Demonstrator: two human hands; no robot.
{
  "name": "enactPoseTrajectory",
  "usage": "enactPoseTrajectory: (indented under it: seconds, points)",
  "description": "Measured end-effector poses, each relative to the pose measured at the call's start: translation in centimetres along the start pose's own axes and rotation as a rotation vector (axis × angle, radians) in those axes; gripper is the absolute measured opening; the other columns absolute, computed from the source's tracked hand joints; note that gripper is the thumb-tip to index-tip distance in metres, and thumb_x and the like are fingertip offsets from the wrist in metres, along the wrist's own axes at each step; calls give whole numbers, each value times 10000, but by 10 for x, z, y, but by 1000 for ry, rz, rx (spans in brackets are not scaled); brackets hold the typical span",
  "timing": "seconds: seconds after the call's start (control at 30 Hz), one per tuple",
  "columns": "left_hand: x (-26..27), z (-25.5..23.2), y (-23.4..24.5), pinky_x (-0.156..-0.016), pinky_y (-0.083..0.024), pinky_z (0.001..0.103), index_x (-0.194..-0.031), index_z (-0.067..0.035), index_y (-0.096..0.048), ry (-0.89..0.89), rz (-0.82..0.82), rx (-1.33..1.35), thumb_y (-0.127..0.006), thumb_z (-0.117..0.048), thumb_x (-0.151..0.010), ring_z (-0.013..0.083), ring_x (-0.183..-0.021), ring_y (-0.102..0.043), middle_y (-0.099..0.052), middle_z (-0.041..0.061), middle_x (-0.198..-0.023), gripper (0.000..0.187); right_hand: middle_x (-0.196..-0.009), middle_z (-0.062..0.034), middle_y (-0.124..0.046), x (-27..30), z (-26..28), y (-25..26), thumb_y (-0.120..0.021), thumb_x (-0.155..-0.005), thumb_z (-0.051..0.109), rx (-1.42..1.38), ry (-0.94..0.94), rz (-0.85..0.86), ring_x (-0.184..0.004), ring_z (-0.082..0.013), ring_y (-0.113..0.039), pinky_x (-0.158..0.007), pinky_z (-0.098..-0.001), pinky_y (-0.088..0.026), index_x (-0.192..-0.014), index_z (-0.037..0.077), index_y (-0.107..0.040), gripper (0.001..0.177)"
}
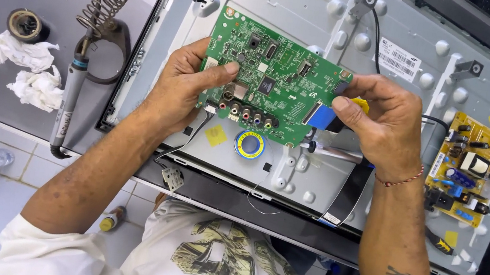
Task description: The person handles a green circuit board, connecting a black ribbon cable to its edge connector. They then move to a yellow circuit board, disconnecting a white cable and lifting the board from the device chassis. The person holds the yellow board and the disconnected cable, preparing for further work.
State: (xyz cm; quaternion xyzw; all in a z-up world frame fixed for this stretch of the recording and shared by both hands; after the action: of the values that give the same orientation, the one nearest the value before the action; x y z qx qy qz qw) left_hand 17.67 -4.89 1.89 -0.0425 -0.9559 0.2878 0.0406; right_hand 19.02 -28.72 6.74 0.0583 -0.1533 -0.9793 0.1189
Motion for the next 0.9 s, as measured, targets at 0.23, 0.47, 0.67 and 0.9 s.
enactPoseTrajectory:
  seconds: [0.23, 0.47, 0.67, 0.9]
  points:
    - [-1, -2, -1, -749, -597, 277, -1017, -41, -699, -50, 2, -23, -731, -73, -852, 126, -786, -703, -723, 103, -841, 171, -871, -176, -680, 2, -3, 0, -750, -861, -21, -91, 21, -8, -820, -148, -616, -801, -311, -558, -1053, -104, -658, 228]
    - [-4, 16, 20, -763, -581, 275, -1052, 24, -698, -123, 43, -62, -725, -11, -840, 129, -782, -683, -727, 154, -850, 217, -861, -193, -680, 6, -11, 0, -719, -825, -55, -234, 41, 25, -882, -166, -620, -856, -339, -548, -1019, -135, -637, 225]
    - [-3, 14, 21, -783, -576, 282, -1070, 29, -696, -166, 78, -131, -729, -1, -840, 124, -824, -670, -734, 162, -876, 234, -908, -191, -692, 8, -2, 1, -733, -806, -25, -231, 94, 36, -999, -194, -615, -1013, -415, -493, -981, -117, -639, 219]
    - [-2, 10, 16, -796, -570, 274, -1083, 27, -694, -177, 87, -162, -724, -7, -850, 106, -850, -653, -738, 143, -888, 238, -906, -213, -680, 9, -11, 9, -701, -875, 40, -190, 175, -2, -1068, -266, -617, -1093, -537, -442, -923, -105, -641, 164]
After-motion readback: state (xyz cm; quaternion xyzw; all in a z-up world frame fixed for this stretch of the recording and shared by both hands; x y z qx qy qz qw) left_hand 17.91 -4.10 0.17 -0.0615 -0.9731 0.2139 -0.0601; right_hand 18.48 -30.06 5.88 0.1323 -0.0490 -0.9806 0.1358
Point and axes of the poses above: each hand's wrist, its own x-axis away from the middle knuckle, its own y-axis out of the back of the hand, z = x × y, the point moved 10 cm from there along -x, towards the middle knuckle
